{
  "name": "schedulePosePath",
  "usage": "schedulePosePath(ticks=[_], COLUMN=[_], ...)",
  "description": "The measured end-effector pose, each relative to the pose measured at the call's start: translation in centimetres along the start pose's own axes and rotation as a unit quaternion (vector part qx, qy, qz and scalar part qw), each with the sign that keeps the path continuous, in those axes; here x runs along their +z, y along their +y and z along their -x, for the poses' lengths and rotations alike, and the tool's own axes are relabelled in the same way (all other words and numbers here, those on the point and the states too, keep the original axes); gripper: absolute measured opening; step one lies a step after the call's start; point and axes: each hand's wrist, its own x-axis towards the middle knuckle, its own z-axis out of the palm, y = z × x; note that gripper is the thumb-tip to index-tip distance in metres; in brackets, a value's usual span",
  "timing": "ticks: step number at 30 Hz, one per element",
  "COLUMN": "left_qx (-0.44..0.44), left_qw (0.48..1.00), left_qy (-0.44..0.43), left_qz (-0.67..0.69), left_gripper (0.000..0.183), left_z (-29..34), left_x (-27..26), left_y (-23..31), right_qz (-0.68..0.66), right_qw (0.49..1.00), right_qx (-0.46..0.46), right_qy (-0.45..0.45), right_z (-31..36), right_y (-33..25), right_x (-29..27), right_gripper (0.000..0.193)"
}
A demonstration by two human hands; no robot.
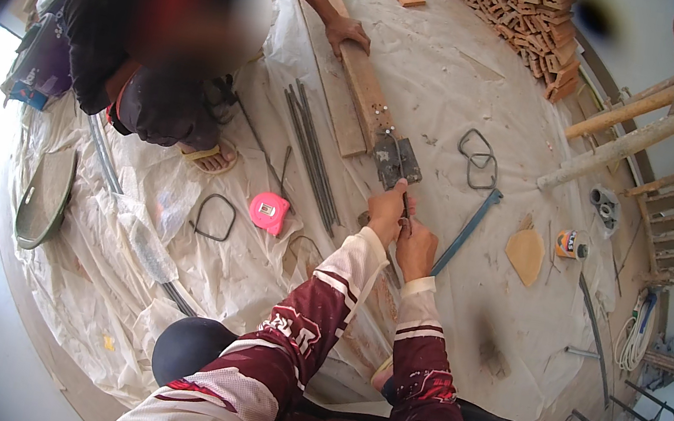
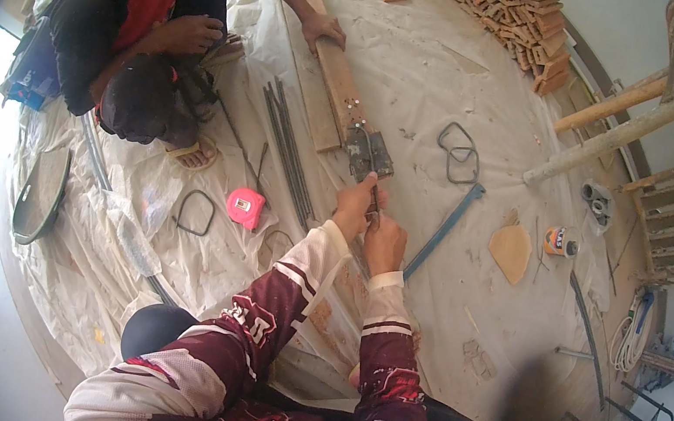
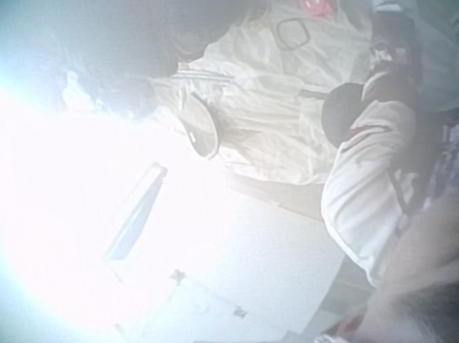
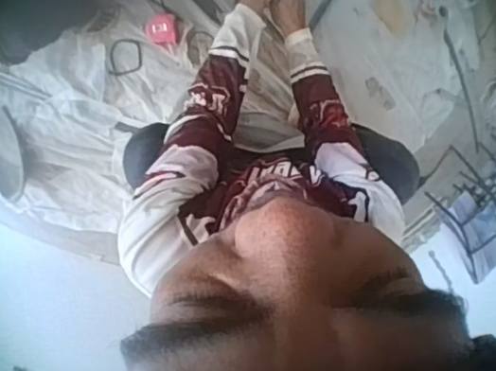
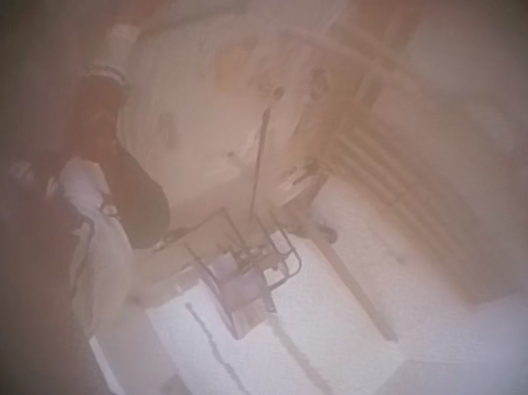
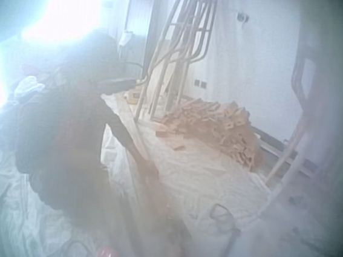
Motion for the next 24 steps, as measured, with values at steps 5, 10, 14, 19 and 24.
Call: schedulePosePath(ticks=[5,10,14,19,24], left_qx=[0.094,0.080,0.205,0.253,0.252], left_qw=[0.995,0.996,0.973,0.958,0.956], left_qy=[-0.021,-0.005,0.072,0.126,0.124], left_qz=[-0.041,0.026,-0.084,-0.047,-0.081], left_gripper=[0.031,0.032,0.033,0.033,0.031], left_z=[-0.7,0.8,-0.3,-0.7,0.2], left_x=[-0.6,1.3,0.7,1.6,1.3], left_y=[-1.7,-2.9,-4.0,-4.5,-4.1], right_qz=[-0.017,-0.090,0.168,0.140,0.106], right_qw=[1.000,0.991,0.940,0.947,0.943], right_qx=[-0.016,0.095,0.298,0.287,0.313], right_qy=[-0.021,0.018,0.007,-0.039,-0.044], right_z=[-0.3,-1.7,-2.1,-1.0,-1.4], right_y=[1.3,8.9,10.8,14.8,16.8], right_x=[0.9,-0.1,-3.6,-1.8,-1.0], right_gripper=[0.025,0.027,0.046,0.059,0.047])
